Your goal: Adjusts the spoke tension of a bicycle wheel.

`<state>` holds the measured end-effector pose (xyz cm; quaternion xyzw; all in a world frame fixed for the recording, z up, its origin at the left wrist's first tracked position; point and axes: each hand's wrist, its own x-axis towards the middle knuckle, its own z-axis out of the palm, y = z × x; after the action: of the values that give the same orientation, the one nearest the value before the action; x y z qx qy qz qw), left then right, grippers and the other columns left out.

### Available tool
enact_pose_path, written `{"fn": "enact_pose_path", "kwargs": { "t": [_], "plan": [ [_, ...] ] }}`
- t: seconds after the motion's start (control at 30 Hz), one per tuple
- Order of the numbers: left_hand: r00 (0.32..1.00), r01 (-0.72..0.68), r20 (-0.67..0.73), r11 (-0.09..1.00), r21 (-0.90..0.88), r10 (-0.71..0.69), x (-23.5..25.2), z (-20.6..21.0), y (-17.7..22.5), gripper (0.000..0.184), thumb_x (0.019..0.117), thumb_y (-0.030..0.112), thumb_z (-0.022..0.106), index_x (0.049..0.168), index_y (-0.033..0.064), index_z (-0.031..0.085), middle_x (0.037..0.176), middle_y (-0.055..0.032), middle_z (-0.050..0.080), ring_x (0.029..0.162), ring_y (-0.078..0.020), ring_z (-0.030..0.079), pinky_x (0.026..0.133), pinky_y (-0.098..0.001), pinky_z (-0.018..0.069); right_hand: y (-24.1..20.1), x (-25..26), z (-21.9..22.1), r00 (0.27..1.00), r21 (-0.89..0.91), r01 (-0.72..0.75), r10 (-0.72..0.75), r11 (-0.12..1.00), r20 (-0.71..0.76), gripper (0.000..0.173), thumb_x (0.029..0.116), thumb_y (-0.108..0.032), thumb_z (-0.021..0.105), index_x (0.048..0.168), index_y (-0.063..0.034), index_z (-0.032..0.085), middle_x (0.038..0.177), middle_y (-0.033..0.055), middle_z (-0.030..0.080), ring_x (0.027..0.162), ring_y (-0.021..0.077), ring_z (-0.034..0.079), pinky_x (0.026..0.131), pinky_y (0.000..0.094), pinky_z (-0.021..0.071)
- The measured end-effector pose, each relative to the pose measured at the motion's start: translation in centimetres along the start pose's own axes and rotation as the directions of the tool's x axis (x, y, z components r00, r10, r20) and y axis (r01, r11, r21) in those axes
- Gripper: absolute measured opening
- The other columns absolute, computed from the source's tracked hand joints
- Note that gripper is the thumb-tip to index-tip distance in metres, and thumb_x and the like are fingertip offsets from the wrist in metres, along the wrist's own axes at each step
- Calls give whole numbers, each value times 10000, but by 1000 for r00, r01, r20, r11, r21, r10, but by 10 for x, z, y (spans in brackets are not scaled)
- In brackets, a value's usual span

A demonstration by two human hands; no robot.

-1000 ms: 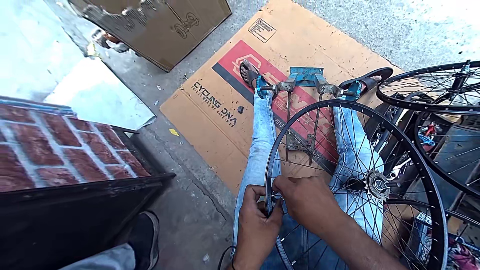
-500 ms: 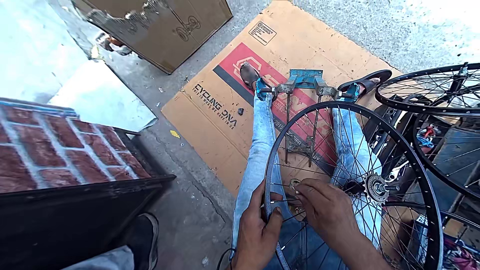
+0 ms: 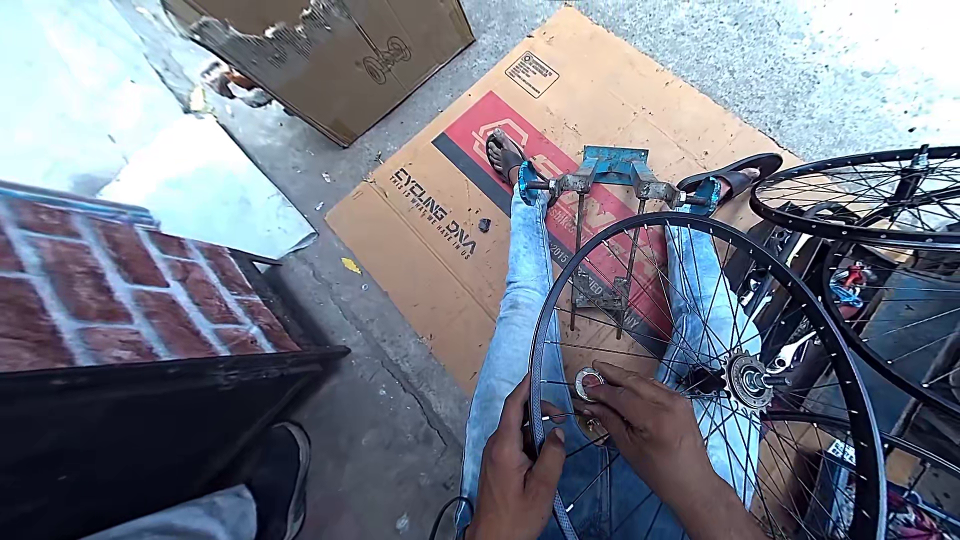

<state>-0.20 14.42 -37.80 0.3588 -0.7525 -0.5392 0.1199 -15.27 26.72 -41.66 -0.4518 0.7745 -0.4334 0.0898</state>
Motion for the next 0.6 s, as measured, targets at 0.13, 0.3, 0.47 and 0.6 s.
{"fn": "enact_pose_path", "kwargs": {
  "t": [0.13, 0.3, 0.47, 0.6],
  "plan": [
    [998, -25, 51, 1000, -4, 25, 1, -5, -3, 658, 936, 168, 583, 1513, -42, 346, 1058, -8, 697, 706, -114, 668, 499, -268, 574, -5, 7, -3, 999, -143, 45, -41, 989, 30, 266, 1063, -344, 566, 1181, -237, 779, 1135, -45, 772, 1003, 96, 736, 855, 308, 610],
    [988, -113, 109, 993, 27, 109, -2, -10, -8, 708, 993, 331, 581, 1510, -88, 341, 973, -6, 694, 735, -88, 654, 596, -271, 586, -26, 30, 6, 982, -196, -65, 97, 978, 161, 315, 1082, -394, 453, 1072, -207, 705, 650, -27, 638, 564, 161, 651, 483, 372, 514],
    [982, -161, 107, 987, 22, 158, -2, -10, -11, 708, 1031, 388, 529, 1517, -92, 341, 925, -23, 671, 694, -73, 618, 598, -267, 569, -42, 56, -4, 780, -70, -443, 423, 894, 462, 354, 1079, -463, 399, 1144, -299, 706, 813, -79, 726, 759, 107, 713, 705, 419, 575],
    [981, -157, 111, 987, -40, 161, -6, -6, -10, 720, 1051, 418, 500, 1527, -90, 319, 922, -31, 671, 687, -66, 627, 586, -264, 579, -41, 50, -8, 768, 40, -515, 440, 856, 465, 302, 1004, -516, 570, 1186, -336, 730, 861, -106, 735, 765, 63, 693, 733, 390, 582]
  ]
}}
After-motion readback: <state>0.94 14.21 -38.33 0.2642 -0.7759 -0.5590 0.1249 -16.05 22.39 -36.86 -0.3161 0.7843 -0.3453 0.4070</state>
